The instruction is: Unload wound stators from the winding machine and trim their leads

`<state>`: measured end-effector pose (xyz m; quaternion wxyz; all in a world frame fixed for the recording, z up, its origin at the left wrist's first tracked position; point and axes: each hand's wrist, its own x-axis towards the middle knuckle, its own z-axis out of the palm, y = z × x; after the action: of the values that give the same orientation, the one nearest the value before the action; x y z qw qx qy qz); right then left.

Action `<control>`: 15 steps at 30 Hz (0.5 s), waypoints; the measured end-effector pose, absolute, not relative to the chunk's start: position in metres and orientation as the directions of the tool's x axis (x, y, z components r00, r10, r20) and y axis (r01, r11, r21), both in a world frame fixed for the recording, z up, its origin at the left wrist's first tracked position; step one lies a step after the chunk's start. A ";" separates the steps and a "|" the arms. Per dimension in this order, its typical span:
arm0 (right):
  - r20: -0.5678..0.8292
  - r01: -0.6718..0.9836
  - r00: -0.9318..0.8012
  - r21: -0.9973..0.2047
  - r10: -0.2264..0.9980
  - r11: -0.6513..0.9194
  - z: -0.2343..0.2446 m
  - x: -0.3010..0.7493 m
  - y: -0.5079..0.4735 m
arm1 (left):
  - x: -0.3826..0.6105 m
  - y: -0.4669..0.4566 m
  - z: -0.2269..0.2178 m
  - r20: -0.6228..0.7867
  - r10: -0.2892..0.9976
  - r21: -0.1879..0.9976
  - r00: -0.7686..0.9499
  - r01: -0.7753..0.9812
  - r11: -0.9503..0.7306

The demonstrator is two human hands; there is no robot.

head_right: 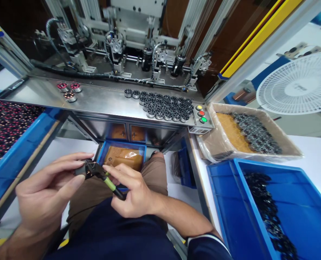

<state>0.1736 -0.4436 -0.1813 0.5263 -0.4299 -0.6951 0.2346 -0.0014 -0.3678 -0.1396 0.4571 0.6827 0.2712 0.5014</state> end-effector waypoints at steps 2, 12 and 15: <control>0.547 0.354 -0.064 -0.770 0.835 0.531 -0.182 0.172 -0.445 | -0.002 -0.369 -0.140 0.433 0.830 0.897 0.352 -0.083 -0.433; 0.373 0.369 0.010 -0.864 0.928 0.344 -0.173 0.184 -0.448 | -0.007 -0.356 -0.147 0.593 0.696 0.783 0.405 -0.087 -0.616; 0.328 0.350 -0.005 -0.884 0.945 0.309 -0.168 0.191 -0.454 | -0.012 -0.349 -0.153 0.564 0.737 0.805 0.374 -0.049 -0.591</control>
<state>0.1913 -0.4544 -0.1685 0.4927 -0.5047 -0.6415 0.3017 -0.0115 -0.3489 -0.1530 0.3865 0.7332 0.2345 0.5079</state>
